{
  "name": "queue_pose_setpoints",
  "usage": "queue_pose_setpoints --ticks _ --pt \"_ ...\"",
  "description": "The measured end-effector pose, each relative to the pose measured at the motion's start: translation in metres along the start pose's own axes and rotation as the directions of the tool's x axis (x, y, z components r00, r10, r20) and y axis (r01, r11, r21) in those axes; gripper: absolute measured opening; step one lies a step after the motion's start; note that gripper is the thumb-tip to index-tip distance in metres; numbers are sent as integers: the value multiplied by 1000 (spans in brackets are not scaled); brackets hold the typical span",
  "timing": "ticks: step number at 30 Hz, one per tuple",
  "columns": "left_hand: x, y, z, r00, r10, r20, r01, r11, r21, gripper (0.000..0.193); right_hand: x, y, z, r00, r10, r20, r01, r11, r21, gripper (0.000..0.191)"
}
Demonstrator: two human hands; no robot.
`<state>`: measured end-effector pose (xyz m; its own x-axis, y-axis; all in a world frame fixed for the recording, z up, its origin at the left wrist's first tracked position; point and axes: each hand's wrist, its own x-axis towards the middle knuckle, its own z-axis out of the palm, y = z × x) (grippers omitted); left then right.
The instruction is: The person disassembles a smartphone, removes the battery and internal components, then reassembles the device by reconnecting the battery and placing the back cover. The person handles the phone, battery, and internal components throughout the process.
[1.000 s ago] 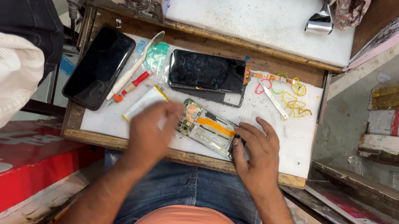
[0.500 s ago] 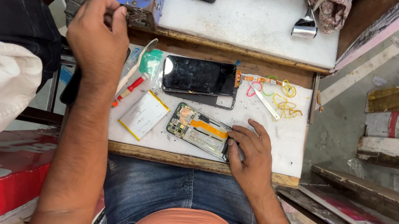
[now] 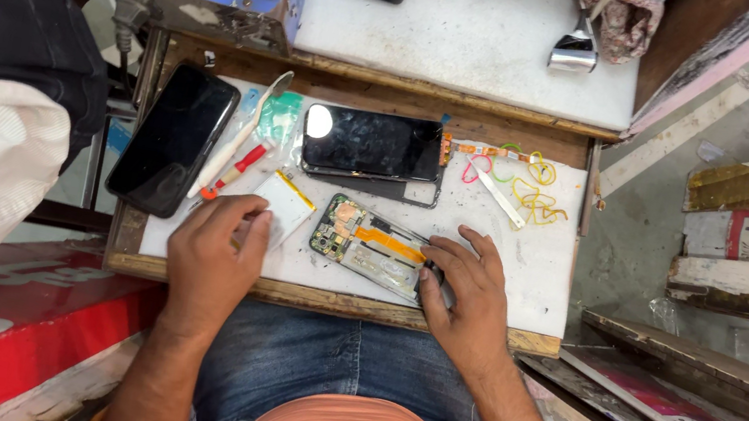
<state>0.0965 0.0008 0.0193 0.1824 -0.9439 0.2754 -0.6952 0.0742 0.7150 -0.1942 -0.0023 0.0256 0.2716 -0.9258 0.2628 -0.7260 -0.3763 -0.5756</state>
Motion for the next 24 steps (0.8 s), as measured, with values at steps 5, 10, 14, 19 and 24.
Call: queue_pose_setpoints --ticks 5,10,14,19,24 --pt "-5 -9 -13 998 56 30 -61 978 198 19 18 -24 9 979 -95 179 111 990 -81 50" --pt "-1 -6 -7 998 16 55 -24 989 148 17 31 -41 23 952 -148 267 195 968 -160 62" --pt "-4 -4 -4 999 34 25 -36 995 97 14 36 -36 22 945 -158 285 198 973 -120 63" --pt "-11 -2 -1 999 -51 -7 51 998 -28 11 33 -18 13 974 -152 167 138 986 90 58" --pt "-17 20 9 895 -49 442 387 578 -719 16 33 2 10 975 127 180 -218 449 866 63"
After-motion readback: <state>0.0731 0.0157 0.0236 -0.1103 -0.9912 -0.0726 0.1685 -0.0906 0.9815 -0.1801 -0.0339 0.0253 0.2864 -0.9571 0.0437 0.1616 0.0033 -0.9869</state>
